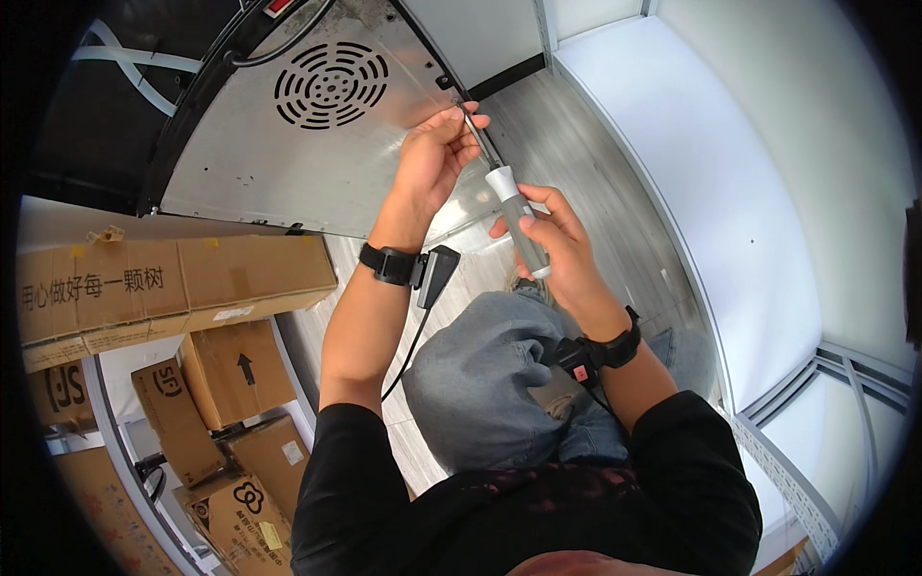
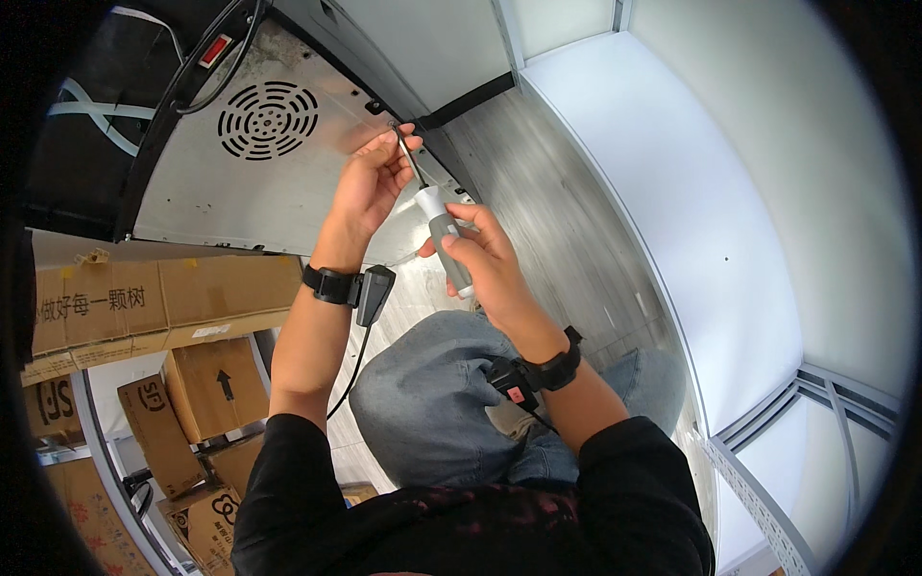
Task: The person uses a screwdriver to remove screws from the back panel of a small appliance, then detaches the panel and continues to unscrew fasteners from the exposed chassis. The removed panel is set aside on a nearby shelf.
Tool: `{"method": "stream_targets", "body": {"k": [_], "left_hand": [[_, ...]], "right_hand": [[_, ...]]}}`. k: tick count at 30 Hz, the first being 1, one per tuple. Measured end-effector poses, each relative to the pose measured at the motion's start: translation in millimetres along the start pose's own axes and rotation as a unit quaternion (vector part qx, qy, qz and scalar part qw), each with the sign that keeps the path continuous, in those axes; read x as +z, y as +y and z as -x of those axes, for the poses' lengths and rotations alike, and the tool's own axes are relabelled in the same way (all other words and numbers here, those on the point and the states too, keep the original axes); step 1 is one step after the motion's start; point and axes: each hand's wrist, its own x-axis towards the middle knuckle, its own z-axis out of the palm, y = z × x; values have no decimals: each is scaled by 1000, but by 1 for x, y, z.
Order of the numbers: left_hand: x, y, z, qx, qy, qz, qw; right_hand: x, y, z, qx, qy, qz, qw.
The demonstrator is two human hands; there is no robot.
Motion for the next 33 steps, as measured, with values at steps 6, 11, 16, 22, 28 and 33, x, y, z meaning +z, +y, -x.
{"method": "stream_targets", "body": {"k": [6, 11, 16, 22, 28, 33], "left_hand": [[5, -1, 1, -12, 11, 28, 999], [5, -2, -2, -2, -9, 30, 999], [12, 2, 2, -11, -1, 11, 1000], [29, 17, 14, -44, 9, 30, 999], [51, 24, 32, -83, 68, 13, 994], [58, 18, 34, -33, 159, -31, 986]], "right_hand": [[-2, -1, 3, -7, 13, -9, 1000], [-9, 2, 2, 3, 2, -67, 998], [-6, -7, 4, 10, -8, -104, 994], [7, -19, 11, -6, 51, 15, 999], [16, -24, 21, -5, 101, 62, 993], [19, 0, 9, -61, 133, 205, 968]]}}
